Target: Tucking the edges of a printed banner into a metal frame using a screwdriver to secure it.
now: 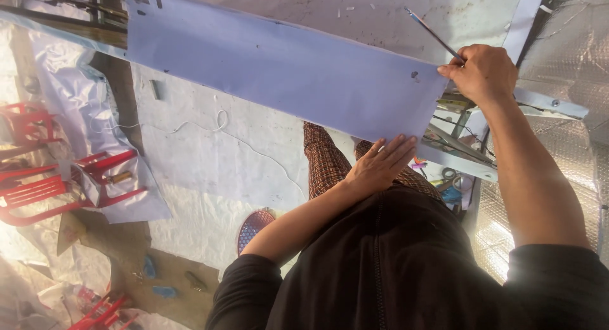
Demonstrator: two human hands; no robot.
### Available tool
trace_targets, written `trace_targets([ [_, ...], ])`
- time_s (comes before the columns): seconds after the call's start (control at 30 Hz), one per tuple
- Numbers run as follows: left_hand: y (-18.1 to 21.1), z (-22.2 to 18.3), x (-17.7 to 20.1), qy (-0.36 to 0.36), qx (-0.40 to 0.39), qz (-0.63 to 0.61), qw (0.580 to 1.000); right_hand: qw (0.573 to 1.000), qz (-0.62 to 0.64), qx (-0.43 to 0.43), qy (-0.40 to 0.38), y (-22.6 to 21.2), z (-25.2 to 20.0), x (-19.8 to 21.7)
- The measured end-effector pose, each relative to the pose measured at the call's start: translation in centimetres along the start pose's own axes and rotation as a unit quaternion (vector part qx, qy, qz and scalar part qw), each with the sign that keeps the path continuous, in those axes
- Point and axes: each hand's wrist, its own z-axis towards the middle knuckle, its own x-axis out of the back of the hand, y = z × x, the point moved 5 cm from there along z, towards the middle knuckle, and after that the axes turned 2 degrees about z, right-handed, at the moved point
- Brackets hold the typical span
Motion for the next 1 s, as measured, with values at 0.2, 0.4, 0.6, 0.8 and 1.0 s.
trace_targets([
  [0.2,-0.2,0.3,0.9,-0.038,-0.009,0.017,0.999,1.0,-0.02,0.022,0.008,0.1,0.3,0.0],
  [0.4,-0.3,0.9,0.4,0.138,-0.004,0.044,0.989,0.998,-0.062,0.026,-0.018,0.6,1.3,-0.1],
  [0.6,-4.8,0.9,2.9,0.02,0.0,-0.225,0.974,0.998,-0.041,-0.001,-0.037,0.6,0.8,0.0],
  [0.8,-21.9,-1.1,8.6,0.186,0.19,-0.139,0.954,1.0,-0.005,-0.012,-0.013,0.6,-0.5,0.5],
  [1.0,-35.7,-0.4,14.1,0.167,0.236,-0.084,0.954,0.993,-0.031,0.024,0.111,-1.0,-2.5,2.7],
])
